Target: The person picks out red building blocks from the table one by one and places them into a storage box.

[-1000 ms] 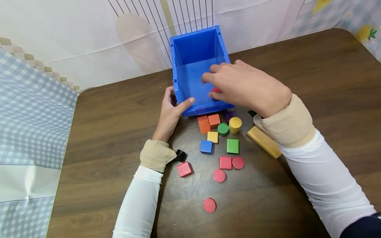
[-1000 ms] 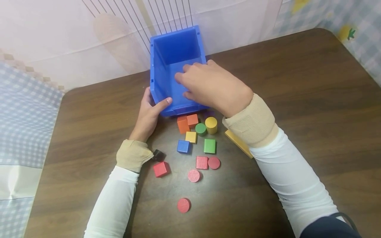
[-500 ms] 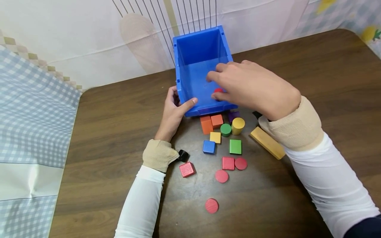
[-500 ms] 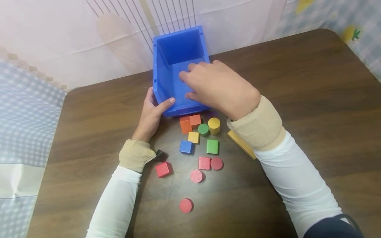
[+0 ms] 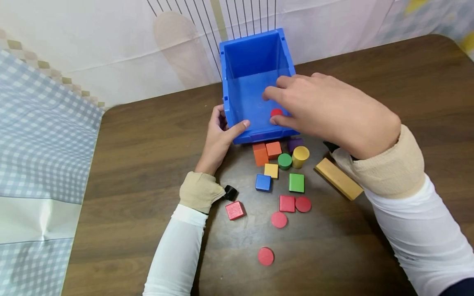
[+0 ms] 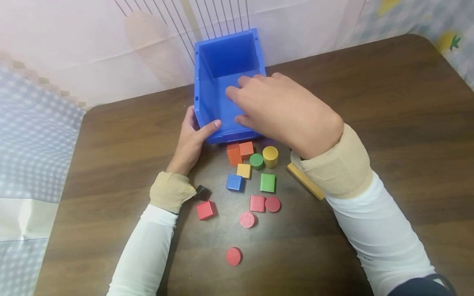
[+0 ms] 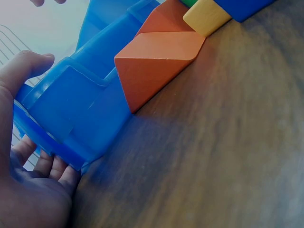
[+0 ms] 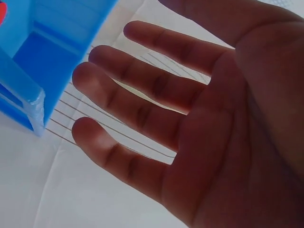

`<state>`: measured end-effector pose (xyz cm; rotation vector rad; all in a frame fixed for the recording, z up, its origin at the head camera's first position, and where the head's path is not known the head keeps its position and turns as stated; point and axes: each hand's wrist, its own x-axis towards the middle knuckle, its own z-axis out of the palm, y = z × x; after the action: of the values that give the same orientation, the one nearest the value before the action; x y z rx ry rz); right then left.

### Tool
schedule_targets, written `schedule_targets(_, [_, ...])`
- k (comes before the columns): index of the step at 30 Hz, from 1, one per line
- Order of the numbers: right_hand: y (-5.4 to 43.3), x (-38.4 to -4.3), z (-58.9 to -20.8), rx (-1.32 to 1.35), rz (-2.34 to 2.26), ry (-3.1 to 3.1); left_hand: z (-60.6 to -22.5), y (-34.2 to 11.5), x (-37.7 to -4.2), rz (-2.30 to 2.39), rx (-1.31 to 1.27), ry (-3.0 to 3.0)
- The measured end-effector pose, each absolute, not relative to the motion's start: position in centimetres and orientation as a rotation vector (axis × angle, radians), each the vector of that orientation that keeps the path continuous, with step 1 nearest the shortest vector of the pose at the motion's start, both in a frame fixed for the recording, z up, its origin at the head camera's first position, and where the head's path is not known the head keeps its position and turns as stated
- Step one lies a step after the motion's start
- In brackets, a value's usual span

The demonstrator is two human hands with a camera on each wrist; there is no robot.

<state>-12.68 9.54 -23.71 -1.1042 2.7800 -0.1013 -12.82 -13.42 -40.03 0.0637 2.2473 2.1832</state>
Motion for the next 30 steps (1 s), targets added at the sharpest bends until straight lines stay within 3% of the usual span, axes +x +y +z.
schedule_targets(30, [11.2,-9.4,-23.1,-1.244,-0.135,2.742,-39.4,-13.3,-12.8,2.175,0.062,2.271])
